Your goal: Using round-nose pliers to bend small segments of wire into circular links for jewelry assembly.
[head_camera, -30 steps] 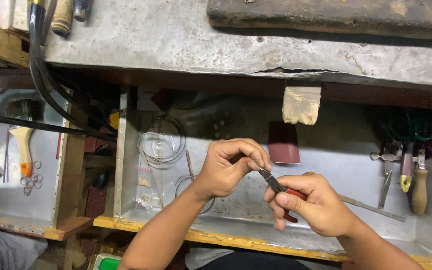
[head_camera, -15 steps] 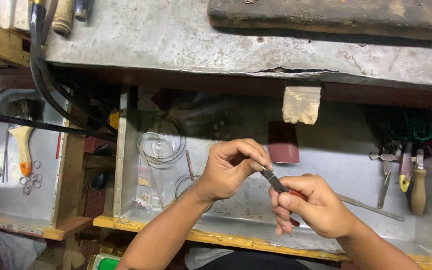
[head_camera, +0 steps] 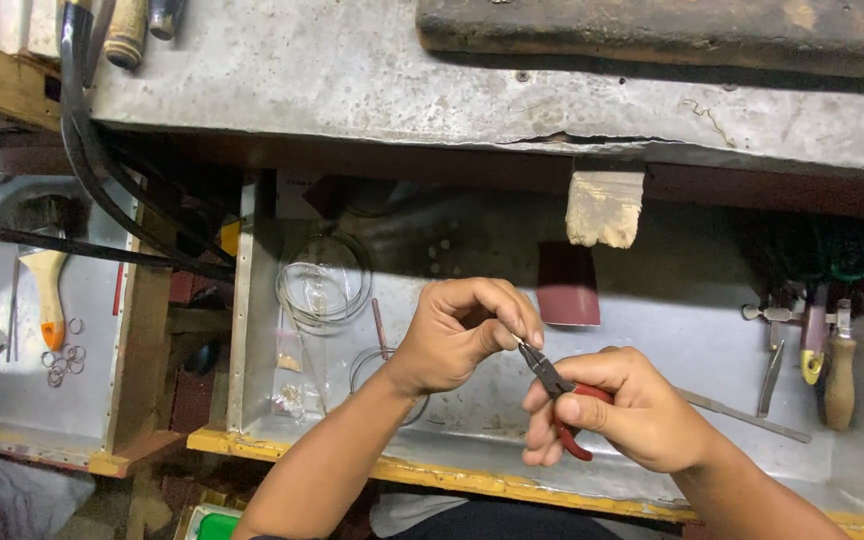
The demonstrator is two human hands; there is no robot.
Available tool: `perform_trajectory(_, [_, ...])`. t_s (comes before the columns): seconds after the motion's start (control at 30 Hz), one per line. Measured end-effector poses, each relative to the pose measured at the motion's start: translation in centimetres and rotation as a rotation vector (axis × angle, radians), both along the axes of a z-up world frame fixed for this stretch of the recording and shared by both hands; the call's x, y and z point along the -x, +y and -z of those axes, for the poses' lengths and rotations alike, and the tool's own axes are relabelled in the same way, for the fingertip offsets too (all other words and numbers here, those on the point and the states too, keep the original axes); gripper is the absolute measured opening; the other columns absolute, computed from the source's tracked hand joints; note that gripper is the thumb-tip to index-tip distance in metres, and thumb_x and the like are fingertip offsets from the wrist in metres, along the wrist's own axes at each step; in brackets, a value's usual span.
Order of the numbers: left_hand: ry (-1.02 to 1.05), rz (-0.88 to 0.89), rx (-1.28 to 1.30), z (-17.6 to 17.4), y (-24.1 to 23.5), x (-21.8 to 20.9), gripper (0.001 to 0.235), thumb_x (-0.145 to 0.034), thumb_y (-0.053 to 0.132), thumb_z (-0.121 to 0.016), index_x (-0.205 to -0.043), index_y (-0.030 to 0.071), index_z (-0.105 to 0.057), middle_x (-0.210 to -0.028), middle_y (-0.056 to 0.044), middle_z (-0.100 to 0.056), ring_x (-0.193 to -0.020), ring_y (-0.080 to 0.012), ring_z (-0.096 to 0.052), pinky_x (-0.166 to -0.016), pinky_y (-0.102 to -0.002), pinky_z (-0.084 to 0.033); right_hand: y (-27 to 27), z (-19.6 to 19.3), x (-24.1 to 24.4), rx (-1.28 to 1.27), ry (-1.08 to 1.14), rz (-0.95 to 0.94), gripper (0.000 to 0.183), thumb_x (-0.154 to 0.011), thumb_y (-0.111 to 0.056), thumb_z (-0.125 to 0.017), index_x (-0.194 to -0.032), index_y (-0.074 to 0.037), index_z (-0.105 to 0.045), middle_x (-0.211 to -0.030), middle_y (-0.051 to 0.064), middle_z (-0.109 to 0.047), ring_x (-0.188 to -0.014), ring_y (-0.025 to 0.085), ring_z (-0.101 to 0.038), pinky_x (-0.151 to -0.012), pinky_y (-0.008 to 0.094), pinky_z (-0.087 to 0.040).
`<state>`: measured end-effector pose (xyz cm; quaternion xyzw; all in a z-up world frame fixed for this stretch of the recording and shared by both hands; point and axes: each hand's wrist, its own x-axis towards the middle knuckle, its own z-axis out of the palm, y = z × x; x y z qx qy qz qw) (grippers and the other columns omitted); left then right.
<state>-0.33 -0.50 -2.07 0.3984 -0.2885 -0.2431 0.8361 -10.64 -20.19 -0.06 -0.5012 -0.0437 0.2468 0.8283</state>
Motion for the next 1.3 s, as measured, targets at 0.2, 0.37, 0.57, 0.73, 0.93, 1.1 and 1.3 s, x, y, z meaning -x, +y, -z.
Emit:
perform_trajectory(0.2, [-0.039,-0.037,-0.034,-0.2,0.0,0.0,0.013,-0.1,0.021,-0.072,-0.098,0.009,-0.067,-0.095,-0.01,-0.071,-0.091,-0.0223,-0.071,-0.085,-0.033,-0.061,0.0,-0.3,-0.1,0.064,-0.043,0.02,0.031,-0.099,-0.022,-0.065,-0.108,0.007,-0.073,-0.076,0.019,-0.076,-0.065,0.033,-0.083,-0.051,0.034,-0.062])
perform_trajectory(0.37, [-0.075,-0.053,-0.076,-0.2,0.1,-0.1,0.014,-0.101,0.022,-0.071,-0.098,0.009,-0.067,-0.094,-0.01,-0.071,-0.09,-0.0215,-0.071,-0.082,-0.032,-0.061,0.1,-0.3,0.0,0.088,-0.055,0.042,0.029,-0.099,-0.02,-0.064,-0.106,0.006,-0.073,-0.07,0.016,-0.07,-0.06,0.031,-0.081,-0.047,0.032,-0.053])
perform_trajectory(0.57, [-0.106,-0.071,-0.143,-0.6,0.3,-0.2,0.015,-0.101,0.021,-0.069,-0.095,0.008,-0.066,-0.092,-0.011,-0.071,-0.087,-0.0218,-0.071,-0.08,-0.032,-0.061,0.2,-0.4,-0.1,0.113,-0.062,0.051,0.028,-0.1,-0.02,-0.064,-0.105,0.006,-0.073,-0.066,0.014,-0.068,-0.056,0.027,-0.078,-0.047,0.031,-0.051])
perform_trajectory(0.73, [-0.138,-0.088,-0.181,-0.5,0.2,-0.2,0.017,-0.101,0.022,-0.068,-0.093,0.008,-0.066,-0.092,-0.01,-0.071,-0.087,-0.0214,-0.071,-0.079,-0.032,-0.061,0.8,-1.7,-0.5,0.107,-0.034,0.034,0.03,-0.1,-0.025,-0.063,-0.083,0.0,-0.061,-0.064,0.006,-0.051,-0.05,0.016,-0.06,-0.05,0.037,-0.07])
perform_trajectory(0.93, [-0.117,-0.097,-0.233,-1.7,0.8,-1.0,0.015,-0.101,0.021,-0.068,-0.095,0.007,-0.067,-0.092,-0.009,-0.071,-0.086,-0.0185,-0.07,-0.075,-0.028,-0.058,-0.2,-0.4,-0.6,0.153,-0.142,0.036,0.029,-0.1,-0.023,-0.063,-0.1,0.005,-0.07,-0.076,0.021,-0.079,-0.068,0.032,-0.084,-0.047,0.029,-0.055])
perform_trajectory(1.1, [-0.53,-0.024,-0.926,-1.8,1.5,-3.2,0.008,-0.093,0.011,-0.072,-0.086,0.007,-0.072,-0.084,-0.003,-0.074,-0.077,-0.0163,-0.069,-0.07,-0.031,-0.053,-0.8,-0.1,-0.6,0.197,-0.038,0.14,0.035,-0.095,-0.026,-0.068,-0.101,0.008,-0.073,-0.08,0.022,-0.083,-0.068,0.039,-0.088,-0.05,0.037,-0.066])
perform_trajectory(1.3, [-0.85,0.064,-1.326,0.8,1.7,-3.4,0.033,-0.098,0.02,-0.069,-0.07,0.006,-0.06,-0.074,-0.01,-0.068,-0.079,-0.0318,-0.064,-0.061,-0.046,-0.046,-0.8,-0.3,-0.5,0.188,-0.075,0.161,0.03,-0.098,-0.021,-0.063,-0.101,0.008,-0.072,-0.075,0.02,-0.078,-0.062,0.036,-0.086,-0.041,0.032,-0.055])
